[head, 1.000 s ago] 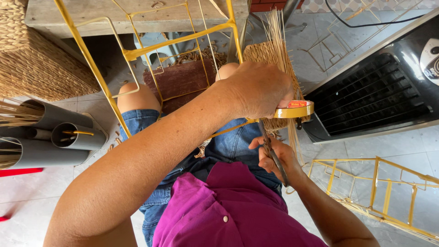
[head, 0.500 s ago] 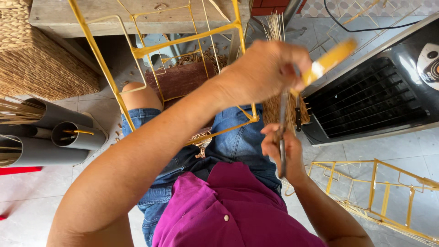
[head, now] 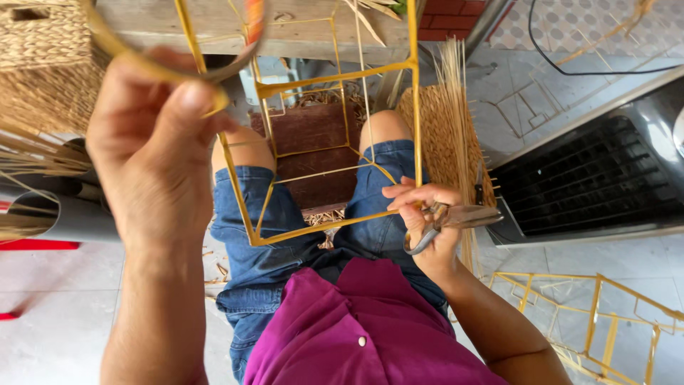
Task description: The person sits with a yellow bamboo frame across their lap, wraps yellow tape around the frame joints, and cuts the tape with scissors. They then fit thin bamboo strips against the frame and tape them in place, holding the frame steady with one hand while working with the other.
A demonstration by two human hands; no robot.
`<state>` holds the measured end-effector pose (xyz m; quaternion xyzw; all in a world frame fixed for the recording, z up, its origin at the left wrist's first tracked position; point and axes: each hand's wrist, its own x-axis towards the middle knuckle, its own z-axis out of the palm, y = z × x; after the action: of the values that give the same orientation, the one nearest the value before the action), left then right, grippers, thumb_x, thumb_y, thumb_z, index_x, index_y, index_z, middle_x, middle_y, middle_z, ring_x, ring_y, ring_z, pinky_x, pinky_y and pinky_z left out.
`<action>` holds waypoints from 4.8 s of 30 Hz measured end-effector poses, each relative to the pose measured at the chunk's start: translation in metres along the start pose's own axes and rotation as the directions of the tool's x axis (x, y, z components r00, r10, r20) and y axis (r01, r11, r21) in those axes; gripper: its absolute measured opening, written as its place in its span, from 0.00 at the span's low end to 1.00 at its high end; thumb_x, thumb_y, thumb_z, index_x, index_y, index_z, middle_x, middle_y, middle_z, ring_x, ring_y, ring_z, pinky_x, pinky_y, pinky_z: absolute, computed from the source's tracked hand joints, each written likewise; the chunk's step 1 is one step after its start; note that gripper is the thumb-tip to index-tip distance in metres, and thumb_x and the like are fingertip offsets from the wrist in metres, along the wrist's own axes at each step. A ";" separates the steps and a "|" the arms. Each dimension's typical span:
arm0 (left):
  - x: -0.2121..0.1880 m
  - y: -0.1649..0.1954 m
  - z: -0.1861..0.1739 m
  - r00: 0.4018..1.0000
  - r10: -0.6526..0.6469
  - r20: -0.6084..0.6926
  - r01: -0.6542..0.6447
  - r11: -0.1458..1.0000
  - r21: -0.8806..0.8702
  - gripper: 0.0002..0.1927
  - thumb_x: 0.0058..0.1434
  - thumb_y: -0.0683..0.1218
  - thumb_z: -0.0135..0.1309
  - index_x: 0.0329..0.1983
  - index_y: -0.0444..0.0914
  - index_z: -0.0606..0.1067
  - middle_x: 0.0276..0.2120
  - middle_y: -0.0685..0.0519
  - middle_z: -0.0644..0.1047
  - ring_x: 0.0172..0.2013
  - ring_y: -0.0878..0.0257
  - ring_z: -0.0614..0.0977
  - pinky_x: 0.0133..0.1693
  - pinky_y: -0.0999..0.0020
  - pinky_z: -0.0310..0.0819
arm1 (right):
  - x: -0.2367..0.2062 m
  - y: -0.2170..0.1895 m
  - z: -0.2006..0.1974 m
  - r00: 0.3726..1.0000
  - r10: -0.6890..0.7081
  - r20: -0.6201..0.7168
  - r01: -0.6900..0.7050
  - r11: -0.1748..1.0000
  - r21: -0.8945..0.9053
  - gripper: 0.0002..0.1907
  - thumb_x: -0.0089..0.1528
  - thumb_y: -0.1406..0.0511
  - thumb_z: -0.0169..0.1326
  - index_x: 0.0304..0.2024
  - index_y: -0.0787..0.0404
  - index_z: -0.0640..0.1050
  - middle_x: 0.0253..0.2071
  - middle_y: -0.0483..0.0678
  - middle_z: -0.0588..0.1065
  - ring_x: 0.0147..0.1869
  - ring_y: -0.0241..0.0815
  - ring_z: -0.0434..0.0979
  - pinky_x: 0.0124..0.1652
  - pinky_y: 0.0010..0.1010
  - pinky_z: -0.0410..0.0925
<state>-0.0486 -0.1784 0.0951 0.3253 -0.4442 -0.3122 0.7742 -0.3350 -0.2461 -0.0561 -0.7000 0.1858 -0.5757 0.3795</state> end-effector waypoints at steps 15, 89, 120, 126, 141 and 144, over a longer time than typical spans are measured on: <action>-0.079 -0.174 -0.153 0.789 -0.294 -0.539 0.244 0.956 -0.164 0.05 0.69 0.42 0.57 0.45 0.39 0.73 0.36 0.56 0.78 0.35 0.68 0.81 0.42 0.69 0.81 | 0.073 0.019 0.042 0.966 0.181 -0.187 -0.104 0.927 0.360 0.17 0.75 0.66 0.58 0.59 0.56 0.64 0.45 0.59 0.76 0.34 0.43 0.74 0.38 0.29 0.69; 0.249 -0.067 -0.089 0.876 -0.381 0.295 -0.027 0.573 0.819 0.19 0.55 0.39 0.62 0.50 0.40 0.73 0.30 0.57 0.79 0.30 0.58 0.84 0.30 0.61 0.76 | 0.305 0.128 0.081 0.844 0.210 0.493 -0.494 0.663 0.563 0.24 0.69 0.57 0.60 0.62 0.60 0.70 0.28 0.52 0.77 0.29 0.35 0.73 0.32 0.23 0.67; 0.225 -0.149 -0.102 0.919 -0.386 -0.080 0.394 0.893 0.219 0.13 0.66 0.30 0.55 0.47 0.35 0.67 0.43 0.52 0.77 0.50 0.60 0.86 0.54 0.66 0.84 | 0.319 0.141 0.091 0.841 0.301 0.449 -0.462 0.832 0.308 0.27 0.69 0.58 0.60 0.62 0.66 0.67 0.34 0.56 0.79 0.33 0.40 0.78 0.34 0.26 0.70; 0.216 -0.162 -0.111 0.961 -0.271 -0.063 0.274 0.961 0.040 0.13 0.71 0.29 0.55 0.48 0.36 0.68 0.43 0.55 0.72 0.44 0.67 0.80 0.61 0.61 0.83 | 0.330 0.112 0.022 0.830 0.448 0.332 -0.527 0.825 0.202 0.28 0.65 0.57 0.60 0.55 0.74 0.71 0.41 0.58 0.78 0.36 0.42 0.85 0.34 0.29 0.78; 0.225 -0.160 -0.103 0.902 -0.375 -0.215 0.423 0.869 0.257 0.11 0.68 0.30 0.55 0.47 0.34 0.69 0.43 0.42 0.82 0.47 0.60 0.85 0.52 0.67 0.81 | 0.339 0.155 -0.070 0.927 0.300 0.224 -0.210 0.912 -0.352 0.28 0.55 0.72 0.69 0.56 0.67 0.74 0.37 0.51 0.80 0.42 0.35 0.81 0.46 0.22 0.72; 0.226 -0.161 -0.099 0.894 -0.389 -0.223 0.434 0.873 0.221 0.11 0.68 0.31 0.55 0.47 0.35 0.68 0.43 0.42 0.82 0.46 0.60 0.85 0.51 0.67 0.82 | 0.341 0.162 -0.072 0.931 0.287 0.227 -0.198 0.916 -0.349 0.28 0.56 0.72 0.70 0.57 0.67 0.74 0.39 0.52 0.80 0.43 0.35 0.81 0.46 0.22 0.72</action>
<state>0.1014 -0.4259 0.0400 0.5384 -0.3340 -0.3789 0.6745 -0.2833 -0.6104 0.0537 -0.7962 0.3086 -0.3835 0.3518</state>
